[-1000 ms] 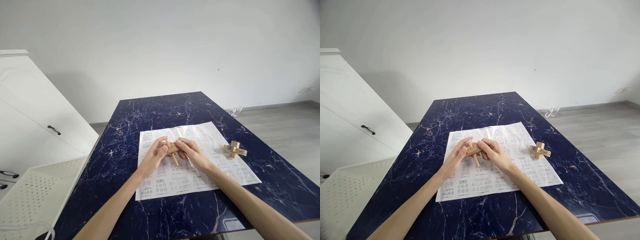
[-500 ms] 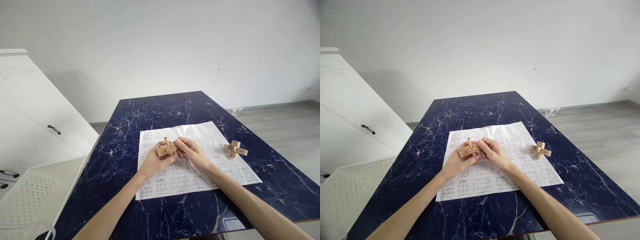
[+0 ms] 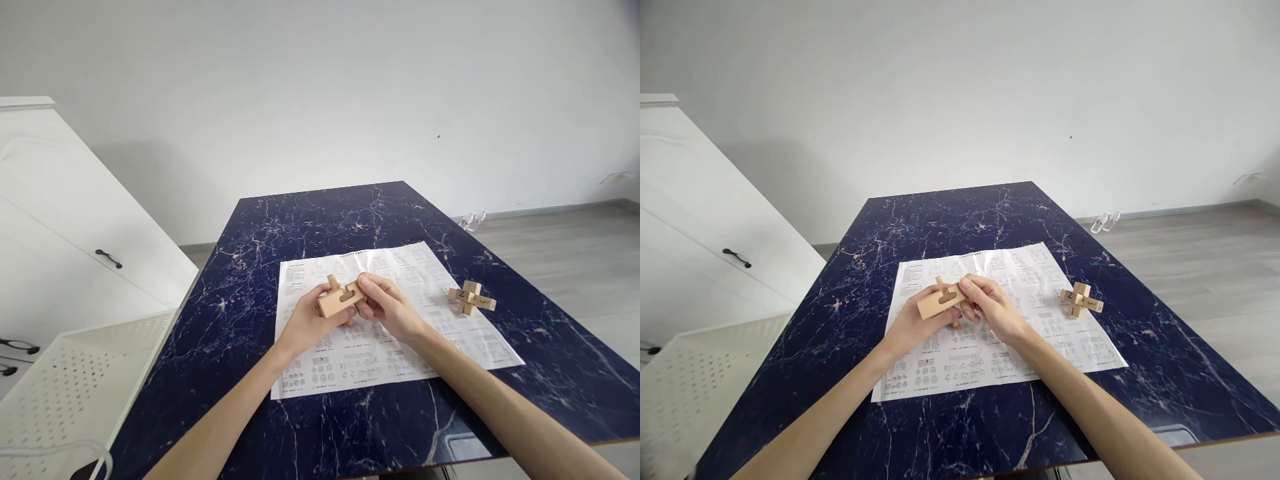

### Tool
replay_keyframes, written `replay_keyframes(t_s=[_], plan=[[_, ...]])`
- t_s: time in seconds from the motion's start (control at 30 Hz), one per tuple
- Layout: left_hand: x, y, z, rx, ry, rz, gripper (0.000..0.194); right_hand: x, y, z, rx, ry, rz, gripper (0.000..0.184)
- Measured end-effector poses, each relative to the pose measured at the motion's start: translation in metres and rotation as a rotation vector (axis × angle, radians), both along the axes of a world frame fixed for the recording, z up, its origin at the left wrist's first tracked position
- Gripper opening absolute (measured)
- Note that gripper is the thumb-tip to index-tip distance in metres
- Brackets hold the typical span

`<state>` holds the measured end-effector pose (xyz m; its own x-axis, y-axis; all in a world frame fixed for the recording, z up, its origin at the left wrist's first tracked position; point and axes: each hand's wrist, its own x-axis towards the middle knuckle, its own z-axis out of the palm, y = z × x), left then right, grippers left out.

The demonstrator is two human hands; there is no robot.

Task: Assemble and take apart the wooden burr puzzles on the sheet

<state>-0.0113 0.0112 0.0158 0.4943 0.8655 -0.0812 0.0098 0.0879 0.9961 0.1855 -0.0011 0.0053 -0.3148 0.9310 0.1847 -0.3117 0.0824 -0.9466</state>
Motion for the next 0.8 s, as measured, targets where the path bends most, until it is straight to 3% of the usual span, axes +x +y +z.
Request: replay_keyframes(t_s=[0.17, 0.47, 0.67, 0.8], plan=[[-0.002, 0.002, -0.003, -0.013, 0.021, 0.026, 0.050, 0.003, 0.001, 0.005, -0.019, 0.030, -0.065, 0.051], [-0.001, 0.002, -0.001, -0.025, -0.042, 0.117, 0.054, 0.014, 0.016, 0.003, -0.104, 0.084, -0.422, 0.045], [-0.002, 0.003, -0.004, 0.021, -0.066, 0.153, 0.052, 0.006, 0.012, -0.006, -0.128, -0.275, -0.550, 0.054], [-0.001, 0.003, -0.002, 0.031, -0.079, 0.177, 0.052, 0.002, 0.011, -0.009, -0.119, -0.467, -0.485, 0.057]])
